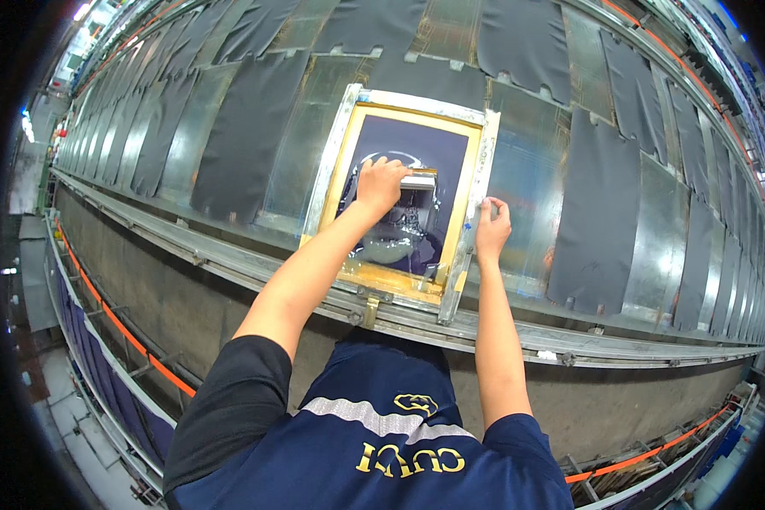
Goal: The person uses a squeegee to spread ink across a screen-printing frame over fabric, then lifts the frame to reveal the printed design. They later move the frame to a table and mix ink in a container with a spatula.
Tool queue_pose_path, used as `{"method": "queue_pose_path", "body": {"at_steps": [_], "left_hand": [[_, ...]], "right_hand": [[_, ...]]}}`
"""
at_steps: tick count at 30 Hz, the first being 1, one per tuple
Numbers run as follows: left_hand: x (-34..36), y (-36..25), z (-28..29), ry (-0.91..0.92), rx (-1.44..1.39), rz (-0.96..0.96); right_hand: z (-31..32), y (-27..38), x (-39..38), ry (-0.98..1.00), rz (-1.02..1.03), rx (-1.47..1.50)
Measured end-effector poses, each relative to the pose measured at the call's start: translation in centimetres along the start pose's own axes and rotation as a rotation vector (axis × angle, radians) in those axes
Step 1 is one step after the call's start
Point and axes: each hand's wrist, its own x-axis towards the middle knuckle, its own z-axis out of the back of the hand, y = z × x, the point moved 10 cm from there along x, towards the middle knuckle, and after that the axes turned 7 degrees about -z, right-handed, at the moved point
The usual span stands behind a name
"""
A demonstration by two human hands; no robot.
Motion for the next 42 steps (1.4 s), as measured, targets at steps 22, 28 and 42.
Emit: {"method": "queue_pose_path", "body": {"at_steps": [22, 28, 42], "left_hand": [[-25.5, 18.7, 12.3, 0.045, -0.31, 0.007], [-28.7, 37.7, 11.1, 0.436, -0.47, 0.219], [-16.5, 49.8, 6.6, 0.679, -0.498, 0.037]], "right_hand": [[-21.6, 13.8, -12.1, 0.064, 0.069, 0.148], [-36.4, 15.6, -20.6, 0.122, -0.083, 0.164], [-41.3, 16.4, -22.3, -0.002, -0.049, -0.042]]}}
